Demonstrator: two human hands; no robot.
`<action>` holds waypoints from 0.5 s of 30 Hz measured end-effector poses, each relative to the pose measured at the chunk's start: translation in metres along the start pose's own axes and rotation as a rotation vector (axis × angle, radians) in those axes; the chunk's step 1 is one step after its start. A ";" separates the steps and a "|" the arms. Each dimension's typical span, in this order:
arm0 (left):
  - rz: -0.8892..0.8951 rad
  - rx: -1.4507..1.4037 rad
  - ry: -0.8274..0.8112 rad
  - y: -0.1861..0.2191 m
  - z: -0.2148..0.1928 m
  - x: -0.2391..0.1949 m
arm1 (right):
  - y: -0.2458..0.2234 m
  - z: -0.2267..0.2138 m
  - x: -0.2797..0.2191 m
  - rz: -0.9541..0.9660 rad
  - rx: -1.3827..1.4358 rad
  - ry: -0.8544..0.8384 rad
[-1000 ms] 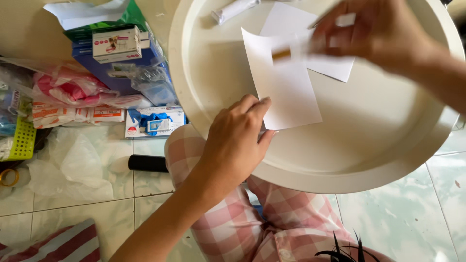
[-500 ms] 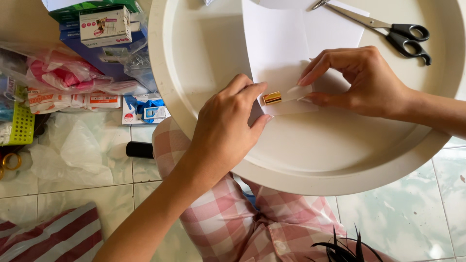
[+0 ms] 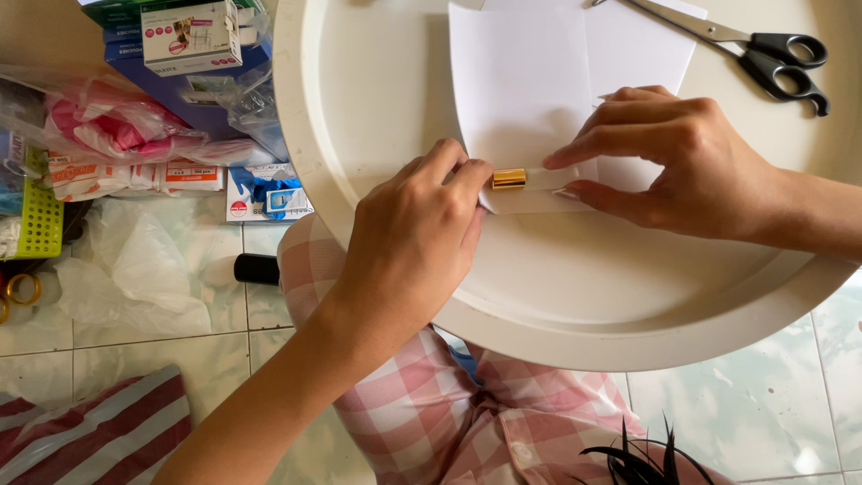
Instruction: The person wraps a small white object with clear tape, then folds and cuts a white sheet of paper. They roll the paper around a cylindrical object and secure it with tape to form a paper tube.
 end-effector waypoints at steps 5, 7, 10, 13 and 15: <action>0.029 0.049 0.073 0.004 -0.010 0.000 | 0.002 0.002 -0.005 -0.002 -0.050 0.023; 0.022 0.021 0.066 0.004 -0.010 -0.001 | 0.002 0.003 -0.007 0.000 -0.060 0.031; 0.052 -0.023 0.103 0.003 -0.011 -0.003 | 0.003 0.004 -0.007 0.023 -0.042 0.050; 0.026 0.030 0.114 0.000 -0.009 -0.005 | 0.000 0.005 -0.005 0.003 -0.026 0.051; -0.022 0.008 0.089 -0.003 -0.007 -0.006 | -0.002 0.005 -0.002 -0.014 -0.029 0.059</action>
Point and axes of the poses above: each hand's wrist, its own x-axis towards the middle knuckle, its own z-axis out of the palm, y = z × x, the point moved 5 cm from there along x, towards the middle knuckle, and after that the axes turned 4 degrees about x, right-handed, at the moved point
